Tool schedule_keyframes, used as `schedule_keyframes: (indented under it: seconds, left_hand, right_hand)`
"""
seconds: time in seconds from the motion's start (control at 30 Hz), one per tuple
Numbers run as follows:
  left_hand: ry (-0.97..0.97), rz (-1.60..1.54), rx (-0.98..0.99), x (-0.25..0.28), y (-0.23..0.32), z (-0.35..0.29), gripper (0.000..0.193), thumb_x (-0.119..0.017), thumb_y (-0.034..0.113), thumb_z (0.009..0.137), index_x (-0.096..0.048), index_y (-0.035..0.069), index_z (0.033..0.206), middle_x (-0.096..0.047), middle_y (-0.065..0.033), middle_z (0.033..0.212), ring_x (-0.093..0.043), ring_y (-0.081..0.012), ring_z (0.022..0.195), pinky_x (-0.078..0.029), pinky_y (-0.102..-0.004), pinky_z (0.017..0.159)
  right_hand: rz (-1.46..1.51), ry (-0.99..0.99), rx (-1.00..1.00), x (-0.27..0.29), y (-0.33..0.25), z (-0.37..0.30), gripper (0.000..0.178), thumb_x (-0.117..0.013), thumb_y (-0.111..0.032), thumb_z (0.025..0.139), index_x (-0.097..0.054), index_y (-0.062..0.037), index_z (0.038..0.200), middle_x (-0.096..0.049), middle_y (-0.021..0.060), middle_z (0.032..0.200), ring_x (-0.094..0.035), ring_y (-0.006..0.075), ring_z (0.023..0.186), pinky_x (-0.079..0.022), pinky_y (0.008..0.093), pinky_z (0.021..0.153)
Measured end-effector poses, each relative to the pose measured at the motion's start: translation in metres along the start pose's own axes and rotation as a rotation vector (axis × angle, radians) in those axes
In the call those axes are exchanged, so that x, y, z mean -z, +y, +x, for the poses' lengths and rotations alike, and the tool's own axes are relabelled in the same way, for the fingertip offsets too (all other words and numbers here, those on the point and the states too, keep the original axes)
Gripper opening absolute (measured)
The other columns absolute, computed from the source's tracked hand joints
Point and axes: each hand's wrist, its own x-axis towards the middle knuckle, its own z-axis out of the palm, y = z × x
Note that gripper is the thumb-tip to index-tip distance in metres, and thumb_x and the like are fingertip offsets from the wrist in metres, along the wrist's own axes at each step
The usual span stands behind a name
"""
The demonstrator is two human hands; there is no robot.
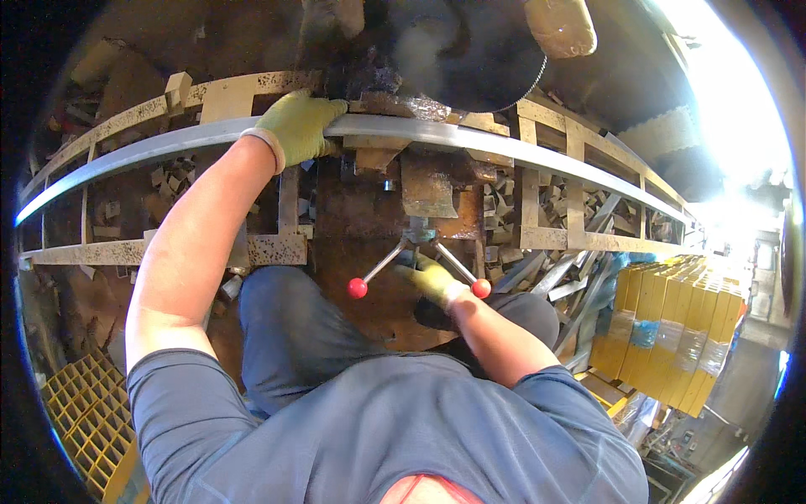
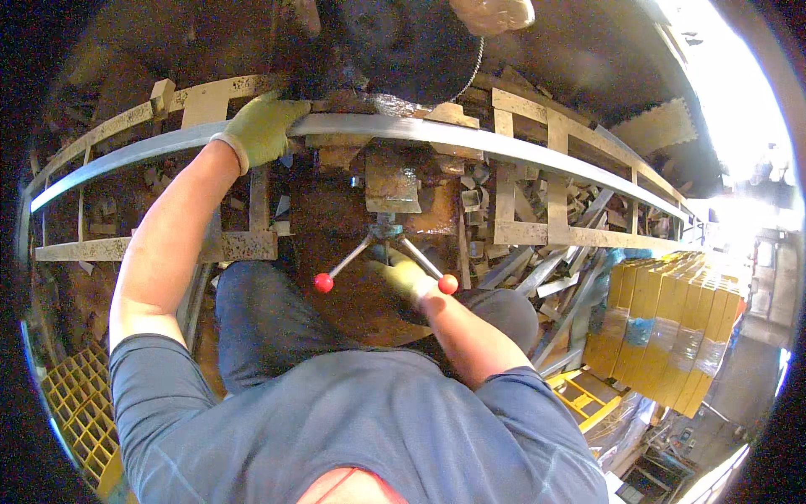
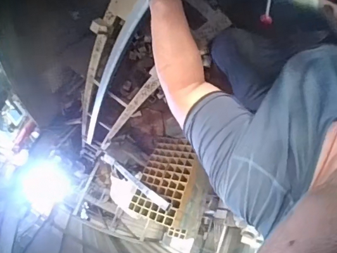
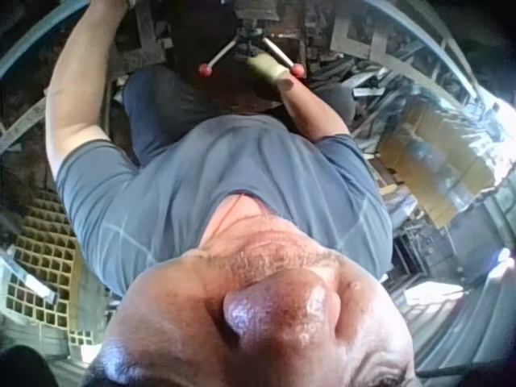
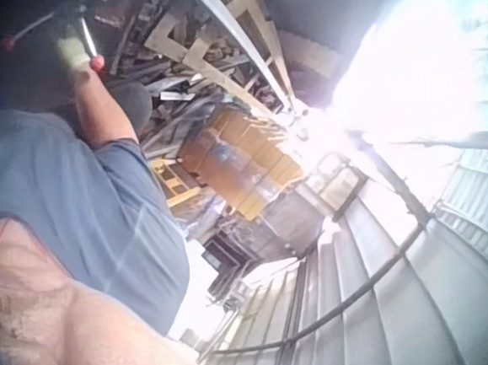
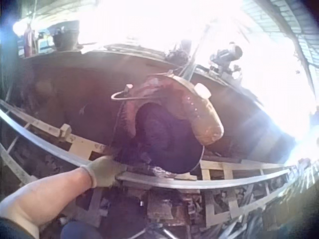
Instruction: The person uses a chop saw to cut metal bars into smaller pieces. They measure the bars with a tape measure, position them under the saw, and cut them repeatedly. The cut pieces are placed on the floor.
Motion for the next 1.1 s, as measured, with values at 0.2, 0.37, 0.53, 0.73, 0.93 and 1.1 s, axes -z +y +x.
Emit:
schedule_keyframes:
  seconds: [0.2,0.37,0.53,0.73,0.93,1.1]
  left_hand:
    - [-0.023,-0.057,0.046,0.003,0.002,-0.006,0.057,-0.094,0.03,0.09,-0.072,0.007,0.137,-0.083,-0.0212,0.121,-0.076,-0.0437,0.121,-0.056,-0.0521,0.111]
    - [-0.085,-0.021,0.041,0.011,0.007,0.0,0.059,-0.093,0.031,0.09,-0.071,0.008,0.14,-0.082,-0.0212,0.123,-0.075,-0.0439,0.123,-0.055,-0.0526,0.111]
    - [-0.067,-0.025,0.044,0.01,0.012,-0.001,0.064,-0.093,0.033,0.09,-0.07,0.007,0.143,-0.082,-0.0212,0.126,-0.072,-0.0468,0.124,-0.055,-0.0534,0.111]
    - [0.03,0.123,0.032,0.014,0.014,-0.007,0.068,-0.089,0.031,0.094,-0.066,0.006,0.152,-0.078,-0.0226,0.137,-0.068,-0.0463,0.134,-0.052,-0.053,0.118]
    - [0.143,-0.421,0.14,0.005,0.144,-0.106,0.061,-0.081,0.035,0.105,-0.067,0.004,0.156,-0.068,-0.0262,0.158,-0.064,-0.043,0.147,-0.048,-0.0473,0.128]
    - [-0.568,-0.998,0.348,-0.061,0.191,-0.136,0.058,-0.066,0.051,0.116,-0.075,-0.003,0.136,-0.082,-0.0211,0.126,-0.079,-0.0336,0.112,-0.062,-0.0457,0.1]
  right_hand:
    - [0.987,0.155,-0.26,0.103,-0.035,-0.093,0.047,-0.06,-0.038,0.12,-0.075,-0.0024,0.147,-0.08,0.012,0.134,-0.078,0.0194,0.111,-0.064,0.0371,0.095]
    - [-0.02,0.144,0.005,0.119,-0.126,-0.142,0.047,-0.067,-0.046,0.114,-0.078,-0.0078,0.141,-0.084,0.0185,0.124,-0.08,0.0317,0.116,-0.061,0.0438,0.103]
    - [-0.073,0.287,-0.017,0.101,-0.111,-0.131,0.045,-0.071,-0.05,0.111,-0.085,-0.0104,0.127,-0.084,0.0215,0.113,-0.081,0.0417,0.109,-0.062,0.0476,0.098]
    - [-0.087,0.289,0.06,0.103,-0.095,-0.123,0.048,-0.074,-0.054,0.108,-0.087,-0.0106,0.123,-0.085,0.0202,0.11,-0.082,0.0399,0.106,-0.063,0.0475,0.096]
    - [-0.073,0.318,0.063,0.105,-0.087,-0.125,0.047,-0.076,-0.049,0.109,-0.086,-0.0056,0.123,-0.086,0.0176,0.103,-0.083,0.0322,0.098,-0.062,0.0428,0.09]
    - [-0.142,0.305,0.162,0.103,-0.088,-0.122,0.047,-0.069,-0.053,0.11,-0.087,-0.0108,0.122,-0.084,0.0213,0.114,-0.08,0.0433,0.109,-0.062,0.0496,0.097]
